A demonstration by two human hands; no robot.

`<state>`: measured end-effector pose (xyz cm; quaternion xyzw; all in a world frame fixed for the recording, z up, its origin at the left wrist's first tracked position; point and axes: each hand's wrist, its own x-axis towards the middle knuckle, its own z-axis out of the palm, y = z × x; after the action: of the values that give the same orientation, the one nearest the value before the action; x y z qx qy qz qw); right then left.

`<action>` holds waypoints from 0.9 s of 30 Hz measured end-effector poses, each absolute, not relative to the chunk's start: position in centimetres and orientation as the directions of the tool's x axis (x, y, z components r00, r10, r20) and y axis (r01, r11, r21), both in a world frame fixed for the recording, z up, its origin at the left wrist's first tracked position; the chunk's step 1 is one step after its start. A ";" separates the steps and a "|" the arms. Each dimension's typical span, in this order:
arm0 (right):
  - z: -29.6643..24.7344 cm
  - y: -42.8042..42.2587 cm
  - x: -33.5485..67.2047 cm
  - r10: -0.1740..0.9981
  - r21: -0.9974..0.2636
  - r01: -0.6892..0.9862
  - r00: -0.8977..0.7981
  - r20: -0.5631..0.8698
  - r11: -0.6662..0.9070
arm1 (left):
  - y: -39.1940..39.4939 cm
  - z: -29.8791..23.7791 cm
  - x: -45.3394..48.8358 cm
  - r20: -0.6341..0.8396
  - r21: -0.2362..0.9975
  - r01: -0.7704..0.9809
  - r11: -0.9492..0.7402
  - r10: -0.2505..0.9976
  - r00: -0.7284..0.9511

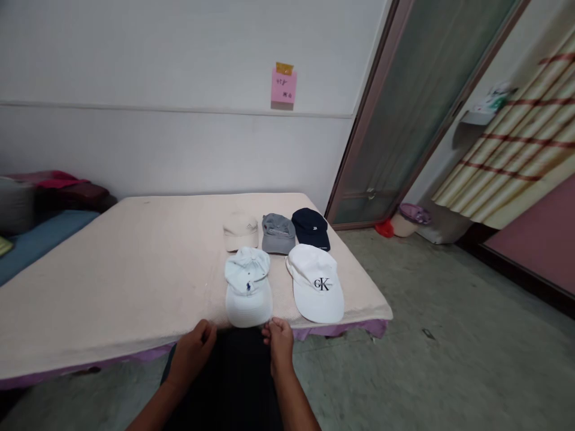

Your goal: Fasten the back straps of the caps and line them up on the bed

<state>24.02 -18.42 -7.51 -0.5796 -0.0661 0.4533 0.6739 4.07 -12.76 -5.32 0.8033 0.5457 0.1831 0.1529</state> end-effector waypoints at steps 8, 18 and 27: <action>-6.2 -17.3 24.9 0.772 -0.623 -0.777 0.339 -0.538 -0.093 | -13.4 -5.5 5.2 0.144 0.564 0.747 -0.353 0.932 0.332; -4.4 -16.7 24.4 0.871 -0.465 -0.884 0.194 -0.451 -0.044 | -14.4 -4.8 6.7 0.088 0.867 0.456 -0.202 0.962 0.259; -3.4 -19.2 22.6 0.972 -0.473 -0.876 0.024 -0.236 -0.093 | -12.2 -2.9 5.3 -0.182 0.975 -0.087 0.202 0.962 0.202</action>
<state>22.57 -19.19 -3.43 -0.2590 -0.0922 0.6925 0.6670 5.32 -12.15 -2.91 0.4679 0.4679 0.4242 0.6182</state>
